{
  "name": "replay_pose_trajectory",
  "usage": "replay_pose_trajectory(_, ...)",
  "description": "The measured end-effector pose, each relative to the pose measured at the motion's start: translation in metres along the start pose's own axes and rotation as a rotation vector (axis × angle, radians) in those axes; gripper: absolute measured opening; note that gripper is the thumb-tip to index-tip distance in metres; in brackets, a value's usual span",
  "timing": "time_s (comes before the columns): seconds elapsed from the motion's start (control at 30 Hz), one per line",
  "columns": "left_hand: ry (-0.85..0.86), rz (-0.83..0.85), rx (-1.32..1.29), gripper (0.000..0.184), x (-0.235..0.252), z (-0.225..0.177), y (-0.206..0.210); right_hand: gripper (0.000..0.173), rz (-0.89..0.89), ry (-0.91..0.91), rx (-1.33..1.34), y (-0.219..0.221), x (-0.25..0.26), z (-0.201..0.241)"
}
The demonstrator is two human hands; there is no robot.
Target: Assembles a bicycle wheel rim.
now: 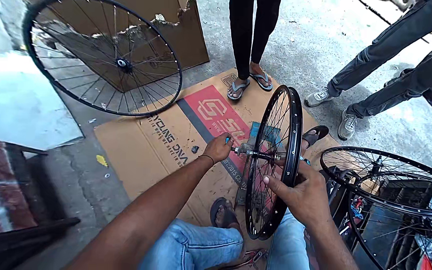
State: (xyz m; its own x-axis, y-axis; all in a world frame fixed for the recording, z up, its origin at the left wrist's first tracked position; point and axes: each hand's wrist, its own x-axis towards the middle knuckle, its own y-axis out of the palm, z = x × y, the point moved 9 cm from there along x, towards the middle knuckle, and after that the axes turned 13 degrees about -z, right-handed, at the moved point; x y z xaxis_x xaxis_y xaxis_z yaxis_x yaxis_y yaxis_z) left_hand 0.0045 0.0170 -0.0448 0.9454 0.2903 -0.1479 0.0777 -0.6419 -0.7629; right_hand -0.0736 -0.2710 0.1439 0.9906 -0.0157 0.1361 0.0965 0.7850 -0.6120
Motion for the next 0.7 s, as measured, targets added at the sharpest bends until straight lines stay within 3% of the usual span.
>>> replay_pose_trajectory(0.1,0.344,-0.134,0.301,0.035,-0.016,-0.032,-0.009,0.053,-0.068,0.142,0.178,-0.003,-0.005,0.000)
replay_pose_trajectory(0.17,0.638,-0.082,0.454,0.049,-0.030,-0.051,-0.001,0.041,0.068,0.292,0.589,0.010,-0.007,0.004)
replay_pose_trajectory(0.2,0.710,-0.016,0.533,0.056,-0.035,-0.055,0.007,0.034,0.219,0.338,0.815,0.019,-0.008,0.006)
replay_pose_trajectory(0.3,0.623,0.092,0.629,0.056,-0.032,-0.053,0.017,0.030,0.558,0.399,1.177,0.041,-0.012,0.009)
replay_pose_trajectory(0.37,0.549,0.061,0.641,0.037,-0.024,-0.049,0.019,0.029,0.489,0.326,1.058,0.044,-0.008,0.017)
replay_pose_trajectory(0.47,0.542,0.019,0.683,0.013,-0.020,-0.046,0.023,0.033,0.162,0.241,0.850,0.038,-0.005,0.027)
replay_pose_trajectory(0.53,0.551,0.006,0.680,0.011,-0.019,-0.053,0.022,0.041,0.021,0.220,0.768,0.030,0.000,0.026)
replay_pose_trajectory(0.7,0.523,0.030,0.689,0.012,-0.024,-0.063,0.026,0.037,-0.042,0.140,0.660,0.008,-0.011,0.004)
